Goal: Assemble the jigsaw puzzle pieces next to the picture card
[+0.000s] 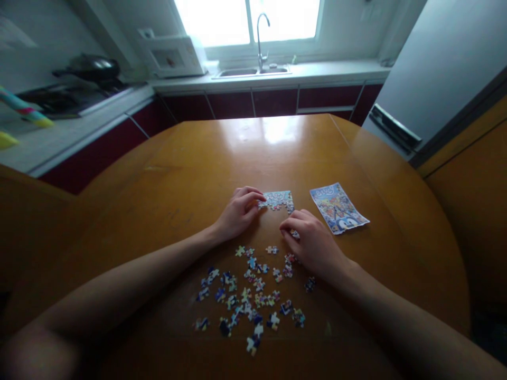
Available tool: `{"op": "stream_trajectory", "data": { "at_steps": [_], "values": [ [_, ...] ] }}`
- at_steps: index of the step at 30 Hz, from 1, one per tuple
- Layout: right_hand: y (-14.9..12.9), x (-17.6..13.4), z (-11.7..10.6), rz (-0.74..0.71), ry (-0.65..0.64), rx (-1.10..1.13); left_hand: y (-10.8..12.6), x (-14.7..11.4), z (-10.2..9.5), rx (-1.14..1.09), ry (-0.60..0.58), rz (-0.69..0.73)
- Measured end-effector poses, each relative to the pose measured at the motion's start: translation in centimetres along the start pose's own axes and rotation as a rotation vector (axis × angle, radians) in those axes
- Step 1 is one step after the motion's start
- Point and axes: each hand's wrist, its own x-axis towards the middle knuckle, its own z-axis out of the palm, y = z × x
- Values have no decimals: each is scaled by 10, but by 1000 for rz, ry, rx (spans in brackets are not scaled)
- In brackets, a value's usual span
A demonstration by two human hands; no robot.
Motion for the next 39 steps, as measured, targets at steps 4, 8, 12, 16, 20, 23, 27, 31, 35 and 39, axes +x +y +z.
{"op": "stream_trajectory", "data": {
  "at_steps": [4,8,12,16,20,23,27,31,35,39],
  "values": [
    [-1,0,-1,-1,-8,8,1,0,-1,2,0,-3],
    [-1,0,-1,1,-16,18,0,-1,-1,1,-3,-8],
    [1,-1,0,3,-21,4,-2,-2,0,-1,-10,-9],
    [4,-2,0,-15,-21,-8,0,-2,0,0,-9,-22],
    [5,-3,0,-16,-30,-15,2,-2,0,-2,-6,-22],
    [7,-4,0,-22,-29,-20,2,-3,1,-2,-13,-24],
    [9,-4,1,-31,-22,-25,3,-3,1,1,-24,-30],
    [8,-4,1,-42,-2,-29,5,-3,0,-6,-30,-40],
    [7,-4,1,-40,4,-31,5,-3,0,-5,-35,-32],
    [9,-5,1,-34,-19,-29,4,-3,0,1,-37,-32]
  ]
}}
